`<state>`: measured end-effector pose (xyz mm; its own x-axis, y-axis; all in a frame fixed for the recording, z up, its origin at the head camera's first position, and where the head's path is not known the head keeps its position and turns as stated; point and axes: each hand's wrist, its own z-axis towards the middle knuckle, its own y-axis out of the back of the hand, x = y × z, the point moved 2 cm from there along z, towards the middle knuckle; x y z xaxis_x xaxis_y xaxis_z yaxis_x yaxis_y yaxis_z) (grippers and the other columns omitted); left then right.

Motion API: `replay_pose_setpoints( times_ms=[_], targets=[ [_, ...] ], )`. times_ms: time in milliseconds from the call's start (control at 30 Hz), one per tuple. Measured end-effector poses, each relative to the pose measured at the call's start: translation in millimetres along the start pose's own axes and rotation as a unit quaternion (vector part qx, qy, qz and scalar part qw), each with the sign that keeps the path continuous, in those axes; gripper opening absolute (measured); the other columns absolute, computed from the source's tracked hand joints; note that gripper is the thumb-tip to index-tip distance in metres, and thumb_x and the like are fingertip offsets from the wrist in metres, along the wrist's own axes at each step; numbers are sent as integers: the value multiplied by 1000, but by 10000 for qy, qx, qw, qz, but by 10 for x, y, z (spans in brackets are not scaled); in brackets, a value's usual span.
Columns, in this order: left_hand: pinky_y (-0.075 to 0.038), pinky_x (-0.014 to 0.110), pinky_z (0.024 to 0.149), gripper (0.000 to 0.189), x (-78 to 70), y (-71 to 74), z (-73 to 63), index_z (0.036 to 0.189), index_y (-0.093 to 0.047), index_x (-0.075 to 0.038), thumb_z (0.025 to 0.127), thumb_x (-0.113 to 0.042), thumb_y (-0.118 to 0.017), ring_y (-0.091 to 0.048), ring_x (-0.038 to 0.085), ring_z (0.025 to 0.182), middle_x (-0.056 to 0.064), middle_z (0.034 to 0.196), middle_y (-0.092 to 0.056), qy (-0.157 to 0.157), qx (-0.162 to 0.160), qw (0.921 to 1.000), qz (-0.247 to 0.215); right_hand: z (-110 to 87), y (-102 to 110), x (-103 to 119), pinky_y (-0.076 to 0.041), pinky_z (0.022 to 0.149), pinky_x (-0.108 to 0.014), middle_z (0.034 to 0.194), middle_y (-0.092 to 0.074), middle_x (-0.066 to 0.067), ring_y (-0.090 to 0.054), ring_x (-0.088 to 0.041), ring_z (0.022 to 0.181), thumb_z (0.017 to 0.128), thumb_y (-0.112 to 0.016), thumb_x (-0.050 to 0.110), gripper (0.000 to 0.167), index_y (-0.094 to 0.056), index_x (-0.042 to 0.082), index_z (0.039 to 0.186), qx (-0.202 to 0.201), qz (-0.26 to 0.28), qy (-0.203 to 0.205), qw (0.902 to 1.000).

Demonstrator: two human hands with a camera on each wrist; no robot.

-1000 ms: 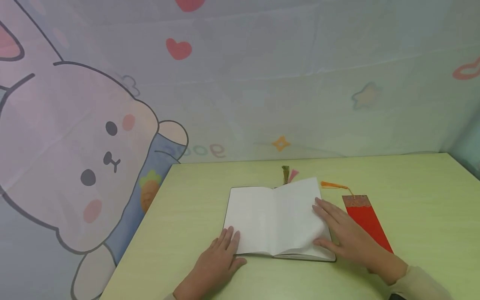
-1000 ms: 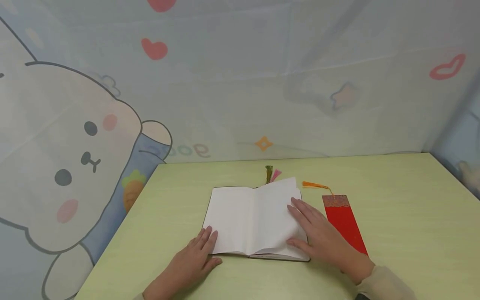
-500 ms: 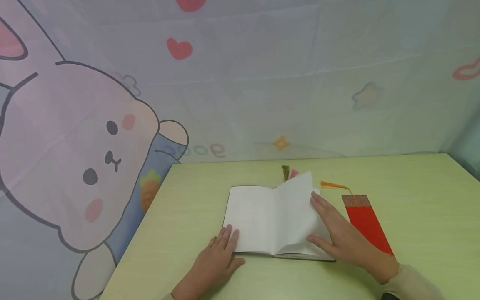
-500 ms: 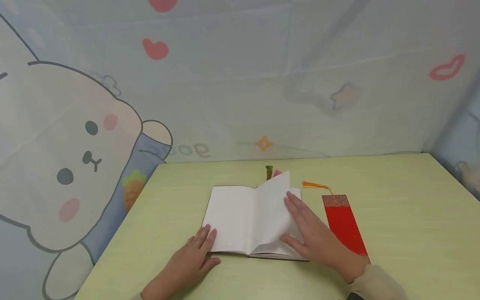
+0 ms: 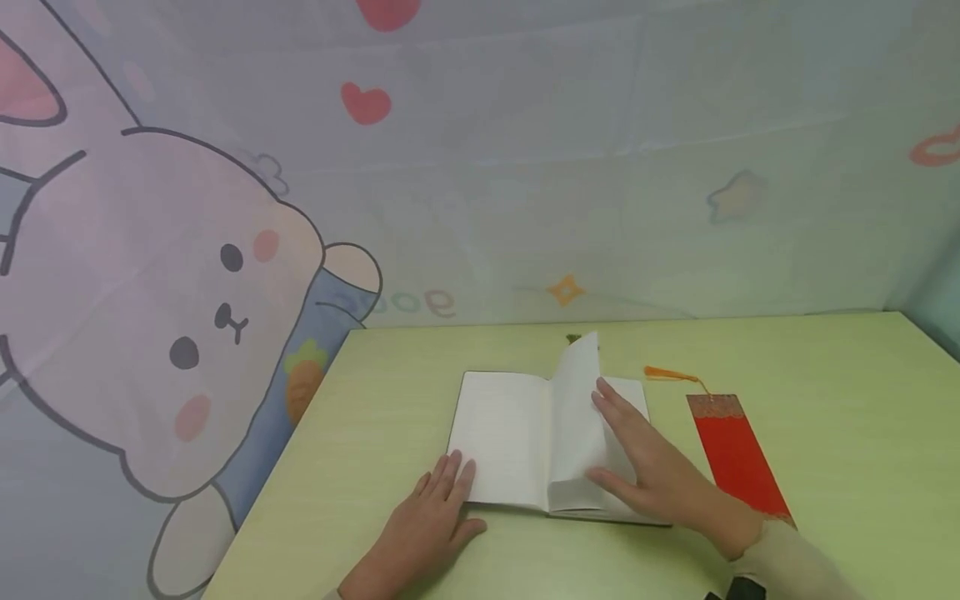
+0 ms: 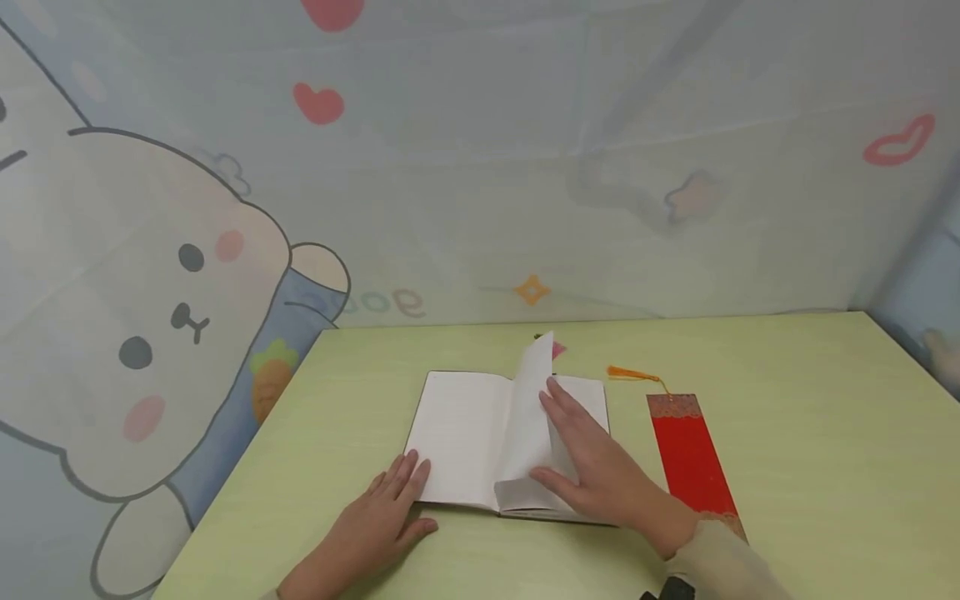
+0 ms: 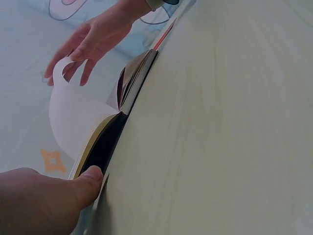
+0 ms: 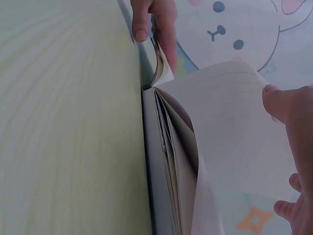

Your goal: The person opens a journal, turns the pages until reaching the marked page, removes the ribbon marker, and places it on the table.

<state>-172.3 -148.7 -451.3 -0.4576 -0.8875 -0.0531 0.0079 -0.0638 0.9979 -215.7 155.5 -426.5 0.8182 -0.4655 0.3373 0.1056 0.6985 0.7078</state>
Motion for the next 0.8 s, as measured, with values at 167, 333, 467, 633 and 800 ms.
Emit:
replay_pose_setpoints(
  times_ms=[167,333,467,633,800],
  targets=[
    [-27,48,105,71,10,-1,-2,144,-30,-2,94,-50,-45,-22,32,137,19,149,-25,47,-38,10000,-66,105,-99,37,-13,110,-22,151,-18,-22,-21,-30,138,90,-57,45,83,-20,-4,145,19,105,131,9999],
    [-26,47,106,72,28,4,-11,144,-30,0,94,-51,-44,-23,32,137,19,149,-25,69,-151,9998,-84,184,-181,78,-10,110,-24,151,-14,-24,-18,-31,138,89,-58,47,87,-17,-5,145,150,97,186,9997],
    [-28,47,105,71,69,30,-35,141,-34,2,93,-49,-47,-27,34,134,22,146,-29,30,-453,9990,-10,238,-239,112,-8,110,-23,152,-10,-24,-15,-32,139,89,-55,51,88,-16,-5,146,230,150,166,9995],
    [-30,48,104,71,157,70,-46,140,-35,4,93,-48,-49,-30,35,133,24,145,-31,59,-695,9975,73,294,-321,158,-9,110,-25,153,-6,-20,-14,-30,139,88,-55,53,91,-14,-2,147,456,150,-25,9988],
    [-28,47,105,73,282,157,-63,141,-33,3,92,-50,-47,-26,34,135,22,146,-29,400,-821,9958,76,328,-410,201,-24,107,-38,153,-2,-20,-15,-29,139,88,-57,50,91,-11,-1,148,787,-58,-102,9968]
  ],
)
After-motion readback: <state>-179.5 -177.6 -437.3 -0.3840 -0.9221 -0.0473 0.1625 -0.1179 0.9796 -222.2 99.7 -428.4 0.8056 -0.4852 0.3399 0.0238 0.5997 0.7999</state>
